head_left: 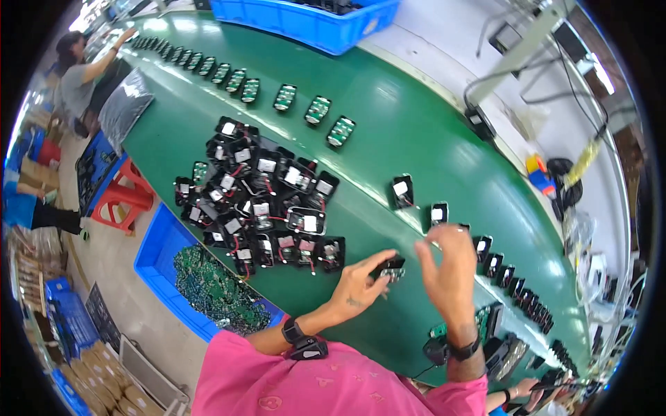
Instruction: Assembling electronic circuit boards into black plastic housings on an industrial assembly line.
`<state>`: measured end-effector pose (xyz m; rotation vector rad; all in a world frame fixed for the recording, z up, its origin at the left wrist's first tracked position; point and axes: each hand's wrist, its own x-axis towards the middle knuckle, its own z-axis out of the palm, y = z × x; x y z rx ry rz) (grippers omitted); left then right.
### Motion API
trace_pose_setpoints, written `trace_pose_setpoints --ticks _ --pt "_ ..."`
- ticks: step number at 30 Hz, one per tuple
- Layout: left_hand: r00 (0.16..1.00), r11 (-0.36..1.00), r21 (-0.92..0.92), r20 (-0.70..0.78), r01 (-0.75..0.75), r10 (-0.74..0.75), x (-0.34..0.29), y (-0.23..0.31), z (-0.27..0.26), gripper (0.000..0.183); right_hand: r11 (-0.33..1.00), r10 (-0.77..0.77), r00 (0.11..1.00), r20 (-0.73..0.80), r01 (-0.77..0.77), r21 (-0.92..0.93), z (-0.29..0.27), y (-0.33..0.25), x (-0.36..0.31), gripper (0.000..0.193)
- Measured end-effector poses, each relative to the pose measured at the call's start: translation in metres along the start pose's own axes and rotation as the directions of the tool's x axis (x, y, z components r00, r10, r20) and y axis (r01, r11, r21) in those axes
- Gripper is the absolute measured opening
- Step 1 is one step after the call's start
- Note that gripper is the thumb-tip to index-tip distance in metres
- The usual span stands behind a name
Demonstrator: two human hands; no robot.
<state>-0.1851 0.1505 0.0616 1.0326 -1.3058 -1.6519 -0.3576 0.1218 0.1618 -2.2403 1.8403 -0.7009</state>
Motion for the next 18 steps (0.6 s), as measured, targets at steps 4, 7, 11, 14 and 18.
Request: trace_pose_setpoints --ticks 4,7,11,14,18 --pt "0.973 0.961 0.204 0.168 -0.189 0.155 -0.010 -0.015 -0.028 0.047 0.947 -0.309 0.951 0.026 0.305 0.104 0.049 -0.027 0.129 0.047" --pt "0.885 0.844 0.312 0.321 -0.436 0.338 -0.007 -0.018 -0.027 0.050 0.955 -0.287 0.955 0.082 0.291 -0.049 0.113 -0.026 0.215 0.068" --pt "0.868 0.860 0.250 0.356 -0.446 0.346 -0.002 -0.021 -0.028 0.053 0.973 -0.122 0.974 0.191 0.155 -0.171 0.162 -0.044 0.269 0.071" --pt "0.885 0.892 0.235 0.368 -0.386 0.286 0.001 -0.023 -0.032 0.054 0.963 -0.072 0.939 0.335 0.154 -0.223 0.178 -0.040 0.285 0.069" --pt "0.895 0.854 0.283 0.226 -0.437 0.383 -0.013 -0.024 -0.048 0.055 0.956 -0.259 0.883 0.392 0.292 -0.026 0.204 -0.034 0.299 0.063"
